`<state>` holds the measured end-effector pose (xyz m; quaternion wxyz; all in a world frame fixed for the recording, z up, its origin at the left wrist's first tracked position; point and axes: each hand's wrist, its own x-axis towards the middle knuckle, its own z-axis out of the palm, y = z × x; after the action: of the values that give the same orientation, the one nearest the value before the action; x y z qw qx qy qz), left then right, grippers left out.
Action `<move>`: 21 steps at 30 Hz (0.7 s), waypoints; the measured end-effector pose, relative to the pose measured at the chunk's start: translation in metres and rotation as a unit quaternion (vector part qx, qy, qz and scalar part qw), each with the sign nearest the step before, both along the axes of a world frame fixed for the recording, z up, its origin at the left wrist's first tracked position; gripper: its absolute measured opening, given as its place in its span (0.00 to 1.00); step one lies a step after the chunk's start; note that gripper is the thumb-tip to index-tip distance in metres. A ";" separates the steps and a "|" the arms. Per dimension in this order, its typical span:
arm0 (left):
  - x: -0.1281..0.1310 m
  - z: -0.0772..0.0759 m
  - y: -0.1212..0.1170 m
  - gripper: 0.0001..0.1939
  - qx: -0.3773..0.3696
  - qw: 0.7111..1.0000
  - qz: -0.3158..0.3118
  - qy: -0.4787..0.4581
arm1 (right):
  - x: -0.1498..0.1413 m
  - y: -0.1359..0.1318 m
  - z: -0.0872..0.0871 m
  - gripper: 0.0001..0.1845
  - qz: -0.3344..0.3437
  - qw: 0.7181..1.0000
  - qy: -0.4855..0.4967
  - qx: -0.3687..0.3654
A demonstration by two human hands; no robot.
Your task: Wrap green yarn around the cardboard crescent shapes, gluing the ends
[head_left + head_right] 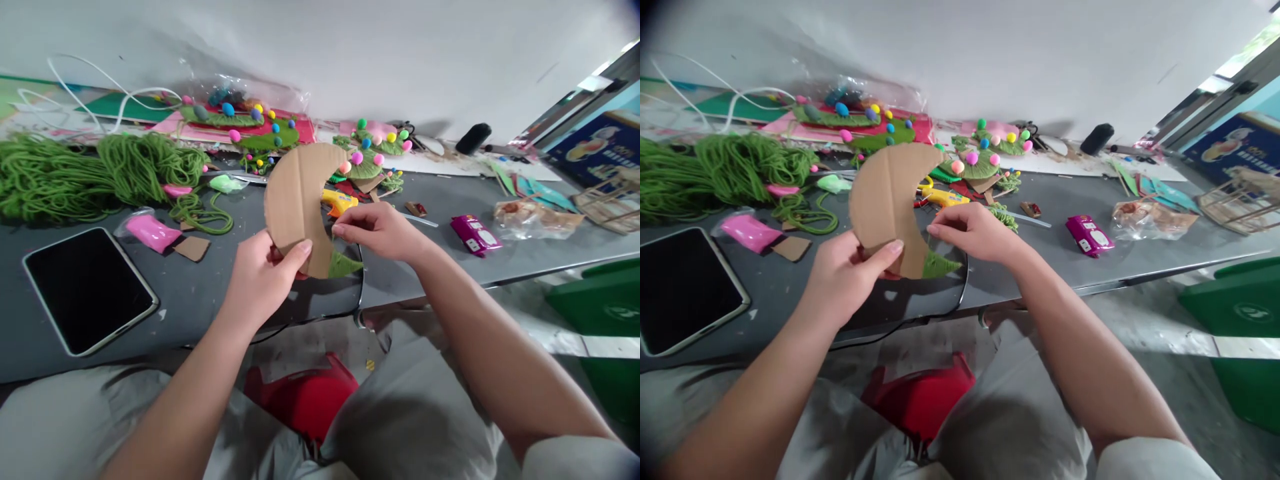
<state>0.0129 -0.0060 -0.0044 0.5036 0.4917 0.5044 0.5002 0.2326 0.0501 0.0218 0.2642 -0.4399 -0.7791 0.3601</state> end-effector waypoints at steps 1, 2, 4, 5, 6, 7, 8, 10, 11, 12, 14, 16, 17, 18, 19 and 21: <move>0.001 0.000 -0.001 0.12 0.014 0.999 0.004 0.032 | -0.001 -0.001 0.002 0.15 -0.003 1.000 -0.003 0.003; 0.002 -0.001 -0.001 0.12 0.026 0.998 0.011 0.057 | -0.003 -0.003 0.003 0.15 -0.008 1.000 -0.004 0.009; 0.003 -0.001 -0.002 0.12 0.039 0.995 0.029 0.083 | -0.007 -0.009 0.007 0.13 -0.024 0.999 -0.005 0.025; 0.003 -0.002 -0.002 0.12 0.043 0.995 0.041 0.081 | -0.010 -0.013 0.008 0.13 -0.034 0.999 -0.005 0.036; 0.004 -0.002 -0.001 0.13 0.045 0.995 0.054 0.072 | -0.013 -0.017 0.010 0.12 -0.044 0.998 -0.006 0.049; 0.004 -0.002 -0.001 0.13 0.047 0.995 0.067 0.062 | -0.016 -0.022 0.011 0.11 -0.054 0.997 -0.008 0.061; 0.004 -0.002 -0.001 0.13 0.050 0.994 0.078 0.054 | -0.019 -0.027 0.011 0.11 -0.062 0.995 -0.011 0.072; 0.005 -0.002 -0.001 0.14 0.056 0.993 0.095 0.046 | -0.026 -0.037 0.010 0.10 -0.076 0.993 -0.019 0.086; 0.005 -0.002 -0.002 0.14 0.058 0.992 0.101 0.045 | -0.029 -0.041 0.008 0.10 -0.084 0.992 -0.023 0.088; 0.006 -0.002 -0.002 0.14 0.060 0.992 0.106 0.044 | -0.032 -0.045 0.006 0.11 -0.091 0.992 -0.024 0.090; 0.007 -0.002 -0.003 0.14 0.064 0.991 0.114 0.040 | -0.039 -0.051 0.001 0.12 -0.106 0.990 -0.024 0.091; 0.008 -0.001 -0.005 0.14 0.066 0.991 0.118 0.024 | -0.044 -0.055 -0.003 0.13 -0.120 0.989 -0.015 0.088; 0.009 -0.001 -0.005 0.13 0.065 0.991 0.118 0.008 | -0.046 -0.056 -0.005 0.13 -0.128 0.988 -0.007 0.083; 0.010 0.000 -0.006 0.13 0.064 0.991 0.120 -0.010 | -0.048 -0.057 -0.007 0.13 -0.138 0.987 0.005 0.076; 0.011 0.001 -0.006 0.13 0.062 0.990 0.123 -0.028 | -0.049 -0.058 -0.007 0.13 -0.150 0.986 0.022 0.065; 0.013 0.002 -0.007 0.13 0.056 0.988 0.128 -0.060 | -0.050 -0.058 -0.009 0.14 -0.172 0.982 0.068 0.024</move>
<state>0.0263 -0.0129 -0.0024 0.4366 0.4198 0.5026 0.6168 0.1830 -0.0081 0.0132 0.3848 -0.5357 -0.6803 0.3195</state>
